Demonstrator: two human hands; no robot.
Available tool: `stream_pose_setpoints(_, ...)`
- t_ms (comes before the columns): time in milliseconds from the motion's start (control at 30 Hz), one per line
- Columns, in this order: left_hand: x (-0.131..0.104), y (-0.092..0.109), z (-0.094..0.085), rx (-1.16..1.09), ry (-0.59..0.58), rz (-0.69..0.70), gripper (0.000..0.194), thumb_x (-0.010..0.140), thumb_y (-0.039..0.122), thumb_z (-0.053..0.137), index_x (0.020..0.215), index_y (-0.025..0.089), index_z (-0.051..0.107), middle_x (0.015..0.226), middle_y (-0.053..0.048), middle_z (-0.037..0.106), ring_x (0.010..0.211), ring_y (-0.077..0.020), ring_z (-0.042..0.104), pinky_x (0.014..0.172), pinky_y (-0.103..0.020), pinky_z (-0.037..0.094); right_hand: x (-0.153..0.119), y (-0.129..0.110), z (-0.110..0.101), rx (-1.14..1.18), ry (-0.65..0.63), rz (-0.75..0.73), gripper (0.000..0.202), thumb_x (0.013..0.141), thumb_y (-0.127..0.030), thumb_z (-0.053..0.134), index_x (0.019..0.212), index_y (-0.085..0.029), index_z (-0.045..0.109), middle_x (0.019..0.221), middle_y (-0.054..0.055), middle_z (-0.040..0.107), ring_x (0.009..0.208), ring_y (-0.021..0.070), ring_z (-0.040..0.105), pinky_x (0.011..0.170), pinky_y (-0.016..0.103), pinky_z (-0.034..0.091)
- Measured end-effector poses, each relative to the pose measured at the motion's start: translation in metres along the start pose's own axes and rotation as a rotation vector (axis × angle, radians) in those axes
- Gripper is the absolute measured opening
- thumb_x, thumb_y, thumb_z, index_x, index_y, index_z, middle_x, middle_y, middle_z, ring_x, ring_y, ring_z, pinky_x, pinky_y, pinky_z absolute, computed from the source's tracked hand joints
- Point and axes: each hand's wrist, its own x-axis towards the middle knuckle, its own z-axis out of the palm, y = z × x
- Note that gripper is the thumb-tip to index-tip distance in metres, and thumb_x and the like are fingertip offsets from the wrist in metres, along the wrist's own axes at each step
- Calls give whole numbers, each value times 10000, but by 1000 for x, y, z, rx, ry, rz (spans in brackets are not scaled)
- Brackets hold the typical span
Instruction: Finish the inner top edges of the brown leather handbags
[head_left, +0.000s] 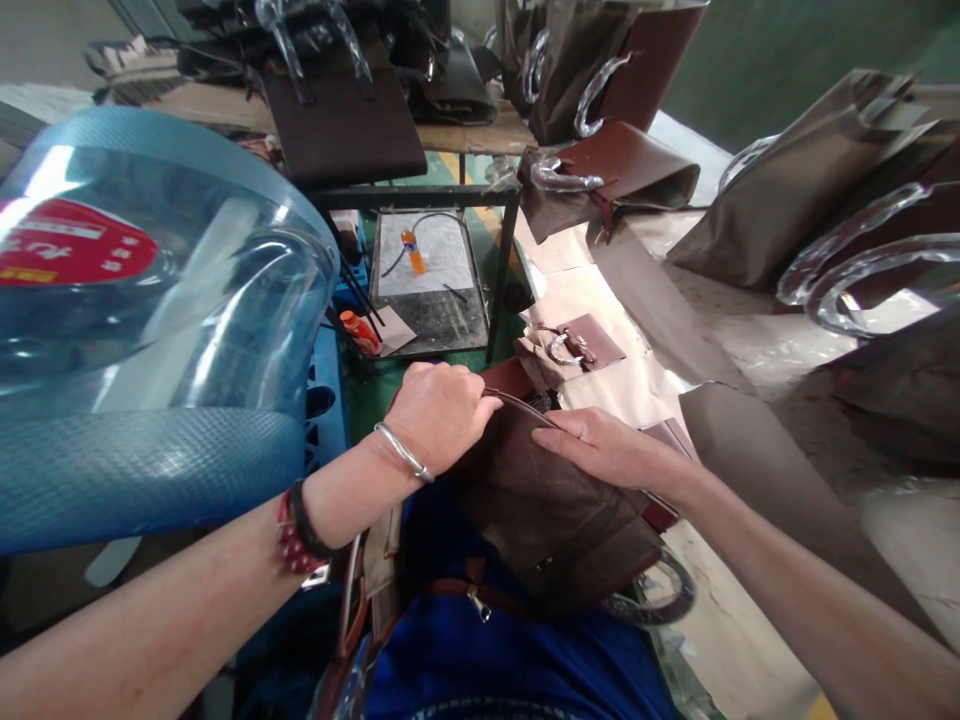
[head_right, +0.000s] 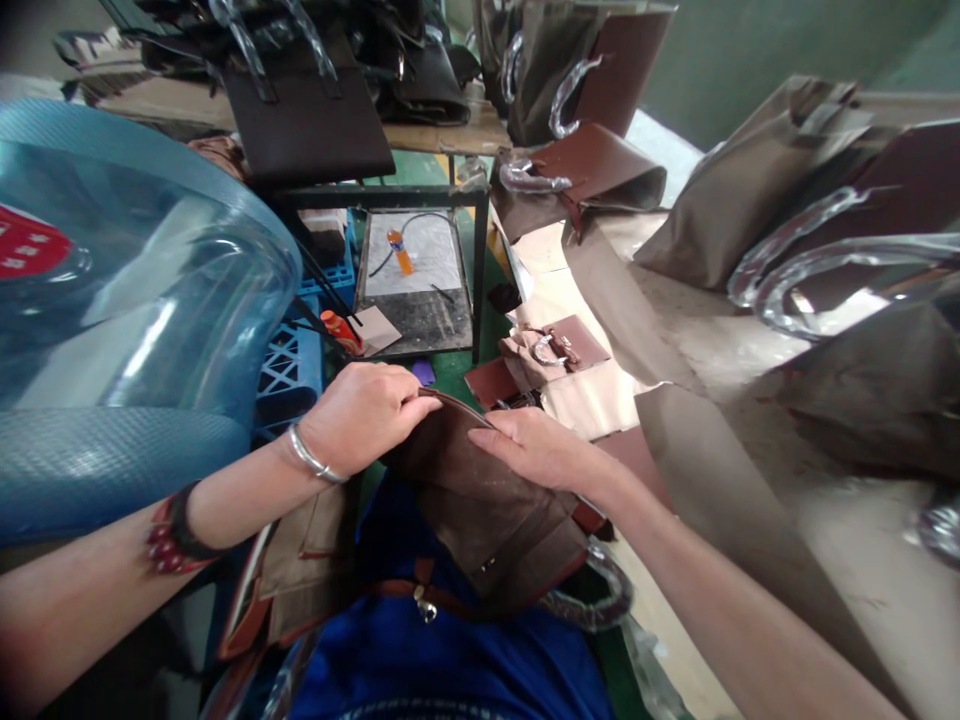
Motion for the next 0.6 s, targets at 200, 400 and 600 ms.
stream_pose_setpoints(200, 2, 2, 2, -35, 35, -50, 324, 783, 380, 439, 622, 138, 584, 689, -80, 619, 676, -225, 578, 617, -330, 398, 0, 4, 1, 43, -15, 7, 343, 865, -402, 313, 647, -167, 434, 593, -22, 466, 576, 105, 445, 550, 221, 318)
stream_pose_setpoints(400, 1, 6, 3, -52, 120, -107, 247, 748, 365, 503, 713, 127, 559, 803, -78, 590, 693, -210, 572, 603, -304, 407, -1, 6, 2, 47, -16, 20, 354, 862, -413, 317, 651, -162, 452, 597, -14, 477, 575, 106, 447, 548, 222, 324)
stream_pose_setpoints(600, 2, 5, 5, -54, 88, -19, 282, 768, 303, 487, 1028, 196, 497, 827, -41, 630, 773, -224, 585, 655, -332, 395, -1, 6, 2, 51, -8, 1, 350, 859, -409, 323, 630, -165, 427, 581, -20, 448, 563, 102, 431, 546, 223, 318)
